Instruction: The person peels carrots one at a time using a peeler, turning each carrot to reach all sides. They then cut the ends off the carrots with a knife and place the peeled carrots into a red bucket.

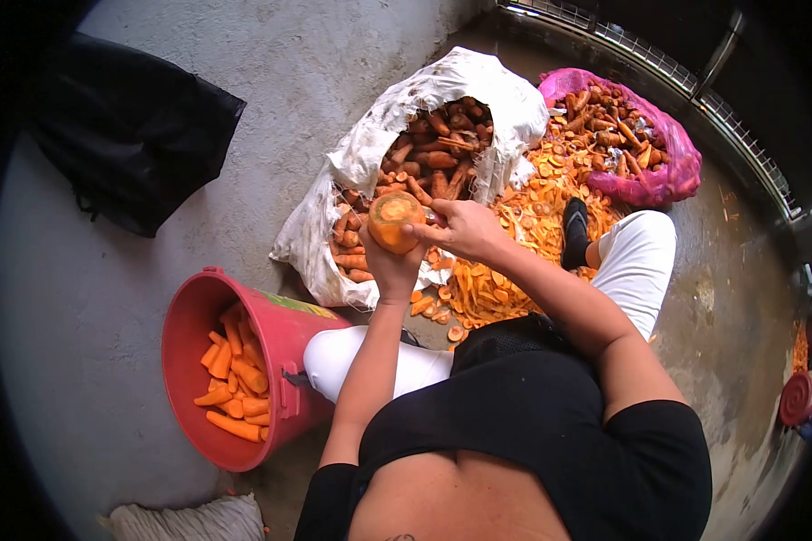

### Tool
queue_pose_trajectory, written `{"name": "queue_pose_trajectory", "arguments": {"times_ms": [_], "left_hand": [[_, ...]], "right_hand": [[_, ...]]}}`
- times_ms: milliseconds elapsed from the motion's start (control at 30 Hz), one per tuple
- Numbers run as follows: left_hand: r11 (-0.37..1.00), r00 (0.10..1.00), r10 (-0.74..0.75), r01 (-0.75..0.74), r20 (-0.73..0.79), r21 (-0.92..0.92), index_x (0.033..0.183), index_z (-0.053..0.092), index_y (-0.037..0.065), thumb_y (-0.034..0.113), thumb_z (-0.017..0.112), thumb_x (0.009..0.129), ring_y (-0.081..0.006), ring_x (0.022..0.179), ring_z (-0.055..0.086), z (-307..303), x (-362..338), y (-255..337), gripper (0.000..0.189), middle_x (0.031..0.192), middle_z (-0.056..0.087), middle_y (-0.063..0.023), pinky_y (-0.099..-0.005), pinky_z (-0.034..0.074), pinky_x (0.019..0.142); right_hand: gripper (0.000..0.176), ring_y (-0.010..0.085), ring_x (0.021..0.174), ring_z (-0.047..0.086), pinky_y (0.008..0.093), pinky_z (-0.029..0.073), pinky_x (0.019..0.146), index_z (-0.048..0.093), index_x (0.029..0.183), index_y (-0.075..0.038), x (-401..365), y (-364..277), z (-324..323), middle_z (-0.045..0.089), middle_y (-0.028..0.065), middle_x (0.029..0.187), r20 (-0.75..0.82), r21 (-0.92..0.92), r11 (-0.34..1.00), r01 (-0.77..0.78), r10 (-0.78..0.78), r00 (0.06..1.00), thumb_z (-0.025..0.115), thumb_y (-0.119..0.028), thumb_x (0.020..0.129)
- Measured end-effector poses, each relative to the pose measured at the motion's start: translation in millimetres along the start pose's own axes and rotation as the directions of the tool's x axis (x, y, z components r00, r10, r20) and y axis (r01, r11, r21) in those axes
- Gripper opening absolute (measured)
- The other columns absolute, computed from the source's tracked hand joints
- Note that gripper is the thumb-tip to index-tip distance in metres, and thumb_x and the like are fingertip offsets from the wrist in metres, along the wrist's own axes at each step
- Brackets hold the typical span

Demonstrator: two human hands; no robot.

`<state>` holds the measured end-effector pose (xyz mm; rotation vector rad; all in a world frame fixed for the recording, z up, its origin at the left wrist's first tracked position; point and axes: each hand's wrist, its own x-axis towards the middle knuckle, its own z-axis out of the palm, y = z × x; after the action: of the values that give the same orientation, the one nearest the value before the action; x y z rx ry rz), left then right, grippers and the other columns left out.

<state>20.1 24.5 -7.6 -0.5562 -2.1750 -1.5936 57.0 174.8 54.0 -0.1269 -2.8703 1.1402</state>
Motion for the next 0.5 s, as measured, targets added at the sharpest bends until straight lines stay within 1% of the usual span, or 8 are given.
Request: {"name": "queue_pose_trajectory", "arguments": {"times_ms": [100,167,267,333,367,433,467,500], "left_hand": [[0.997,0.999,0.036,-0.034,-0.040,0.063,0.128,0.034,0.003,0.023,0.085,0.066,-0.0293,0.104,0.057,2.1,-1.0,-9.5,0.083,0.116,0.053,-0.0160,-0.0380,0.046,0.090],[0.980,0.987,0.137,-0.123,-0.079,0.157,0.128,0.034,0.000,0.024,0.083,0.069,-0.0310,0.100,0.059,3.6,-0.8,-14.3,0.081,0.111,0.054,-0.0175,-0.0385,0.048,0.086],[0.951,0.977,0.208,-0.190,-0.051,0.242,0.131,0.031,0.000,0.021,0.082,0.069,-0.0314,0.102,0.058,1.5,0.4,-20.4,0.083,0.114,0.054,-0.0181,-0.0382,0.047,0.088],[0.977,0.984,0.174,-0.178,0.047,0.114,0.130,0.034,-0.001,0.019,0.083,0.068,-0.0306,0.103,0.058,-10.1,6.7,-4.4,0.081,0.114,0.055,-0.0181,-0.0382,0.047,0.090],[0.985,0.982,0.160,-0.165,0.096,0.052,0.130,0.036,-0.001,0.017,0.083,0.068,-0.0302,0.103,0.058,-15.7,9.7,0.7,0.080,0.114,0.055,-0.0181,-0.0383,0.047,0.091],[0.991,0.956,0.010,0.029,0.294,-0.129,0.129,0.038,0.000,0.016,0.083,0.068,-0.0276,0.105,0.059,-18.2,9.1,-19.0,0.077,0.117,0.057,-0.0159,-0.0359,0.048,0.091],[0.969,0.917,-0.050,0.140,0.395,-0.202,0.129,0.040,0.000,0.015,0.083,0.069,-0.0263,0.106,0.060,-17.9,6.2,-29.3,0.076,0.119,0.058,-0.0148,-0.0348,0.049,0.091],[0.945,0.912,-0.080,0.198,0.403,-0.259,0.126,0.043,0.000,0.013,0.084,0.066,-0.0241,0.100,0.063,-15.6,5.3,-24.4,0.074,0.112,0.061,-0.0129,-0.0329,0.051,0.086]], "right_hand": [[0.076,0.0349,0.075,0.064,0.0451,0.049,0.066,0.061,0.075,-0.004,0.0,-3.3,-3.6,0.064,0.0179,0.072,0.080,0.023,0.998,-0.057,0.055,0.995,0.049,-0.079,0.075],[0.075,0.0351,0.074,0.064,0.0452,0.049,0.065,0.061,0.074,-0.005,-0.6,-3.8,-2.0,0.064,0.0171,0.072,0.068,0.031,0.998,-0.061,0.059,0.996,0.049,-0.078,0.076],[0.074,0.0337,0.070,0.063,0.0441,0.048,0.063,0.060,0.071,-0.004,1.3,1.6,-0.3,0.062,0.0155,0.068,0.042,0.047,0.997,-0.060,0.058,0.997,0.049,-0.078,0.077],[0.071,0.0295,0.063,0.059,0.0421,0.045,0.059,0.056,0.066,-0.004,2.5,6.4,-1.1,0.058,0.0133,0.062,0.042,0.096,0.994,-0.050,0.046,0.998,0.052,-0.074,0.079],[0.070,0.0260,0.058,0.055,0.0406,0.043,0.056,0.052,0.063,-0.004,2.1,9.7,-2.9,0.054,0.0117,0.058,0.050,0.137,0.990,-0.042,0.035,0.998,0.054,-0.071,0.080],[0.068,0.0184,0.051,0.048,0.0369,0.039,0.050,0.046,0.056,-0.004,4.6,19.9,1.2,0.047,0.0075,0.053,0.068,0.201,0.979,-0.037,0.024,0.997,0.058,-0.066,0.082],[0.068,0.0199,0.051,0.049,0.0374,0.039,0.051,0.047,0.057,-0.004,4.8,26.7,3.8,0.048,0.0081,0.053,0.079,0.190,0.981,-0.031,0.016,0.997,0.058,-0.067,0.081],[0.068,0.0213,0.052,0.051,0.0379,0.040,0.051,0.048,0.058,-0.004,4.9,31.7,4.6,0.049,0.0086,0.053,0.089,0.180,0.983,-0.023,0.008,0.996,0.058,-0.068,0.080]]}}
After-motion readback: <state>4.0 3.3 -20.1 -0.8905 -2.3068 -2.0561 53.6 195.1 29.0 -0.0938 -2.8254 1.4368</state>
